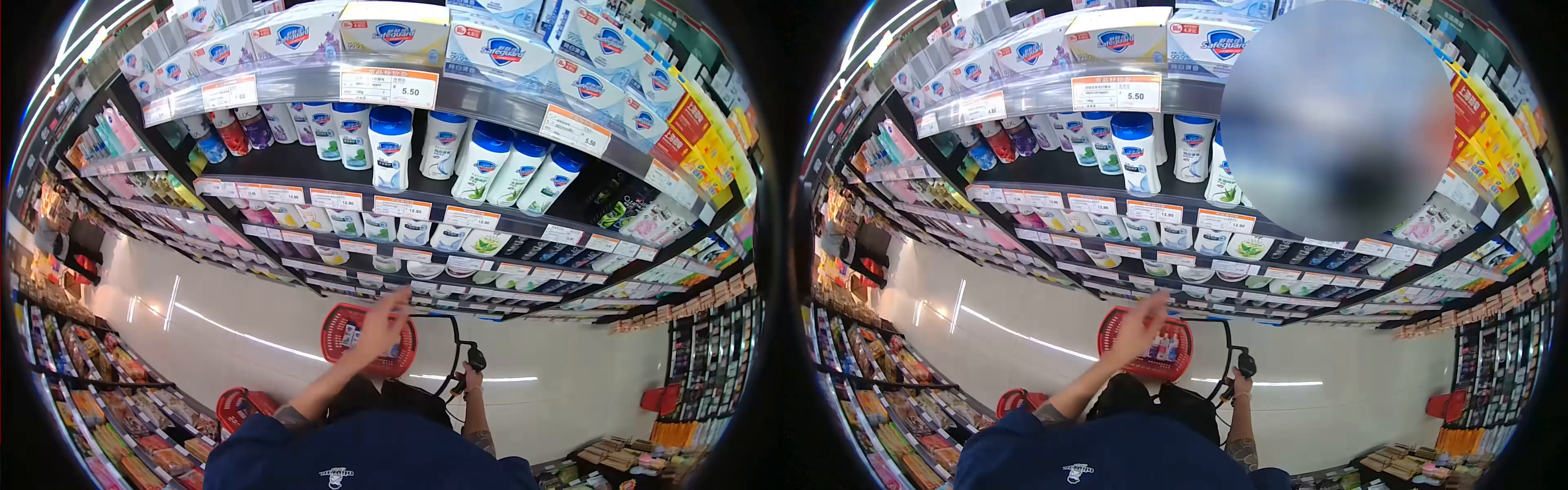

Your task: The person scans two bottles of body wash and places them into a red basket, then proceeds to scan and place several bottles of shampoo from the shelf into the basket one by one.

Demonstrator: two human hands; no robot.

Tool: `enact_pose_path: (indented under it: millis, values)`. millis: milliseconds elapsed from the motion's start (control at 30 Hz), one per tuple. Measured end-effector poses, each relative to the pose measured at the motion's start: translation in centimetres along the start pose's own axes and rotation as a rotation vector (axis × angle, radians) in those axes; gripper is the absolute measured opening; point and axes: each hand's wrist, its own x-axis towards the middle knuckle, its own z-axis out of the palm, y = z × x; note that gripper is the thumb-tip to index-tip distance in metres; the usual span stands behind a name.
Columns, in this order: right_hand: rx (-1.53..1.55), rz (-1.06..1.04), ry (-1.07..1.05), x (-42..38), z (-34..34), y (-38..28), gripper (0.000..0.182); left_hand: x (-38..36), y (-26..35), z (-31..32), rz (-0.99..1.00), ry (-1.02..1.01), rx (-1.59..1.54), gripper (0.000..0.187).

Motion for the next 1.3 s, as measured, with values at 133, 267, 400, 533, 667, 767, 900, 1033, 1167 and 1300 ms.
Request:
enact_pose_path:
  millis: [133, 267, 400, 533, 667, 767, 900, 1033, 1167, 1300]
  values:
    - [-0.001, 0.045, 0.077, 1.0, -0.8, -0.3, 0.026, 9.0, 7.3, -6.1, 0.169, 0.365, 0.065, 0.037]
    - [-0.096, 0.083, 0.075, 2.0, -1.1, -1.1, 0.033, 12.9, 9.0, -9.1, 0.226, 0.498, -0.02, 0.037]
    - [-0.148, 0.117, 0.13, 1.4, -1.2, -1.7, 0.032, 15.1, 8.8, -11.5, 0.241, 0.534, 0.028, 0.038]
    - [-0.134, 0.154, 0.178, 2.2, -1.7, -0.9, 0.032, 17.5, 9.1, -13.7, 0.294, 0.563, 0.077, 0.038]
    - [-0.06, 0.178, 0.169, 4.4, -2.9, 0.7, 0.034, 19.4, 11.0, -14.8, 0.407, 0.593, 0.283, 0.038]
    - [-0.075, 0.209, 0.169, 3.6, -4.0, 0.4, 0.039, 21.4, 11.5, -15.5, 0.434, 0.551, 0.539, 0.035]
    - [-0.085, 0.239, 0.172, 5.0, -4.9, 0.7, 0.043, 23.8, 12.0, -15.8, 0.487, 0.356, 0.834, 0.039]
    - [0.025, 0.255, 0.174, 4.1, -4.8, -0.2, 0.041, 23.9, 11.6, -15.7, 0.452, 0.367, 0.874, 0.047]
    - [0.053, 0.191, 0.177, 2.8, -4.2, 0.1, 0.037, 21.9, 12.7, -15.8, 0.398, 0.461, 0.777, 0.053]
    - [0.101, 0.155, 0.215, 2.2, -3.6, 1.3, 0.037, 20.2, 11.4, -15.8, 0.351, 0.477, 0.573, 0.057]
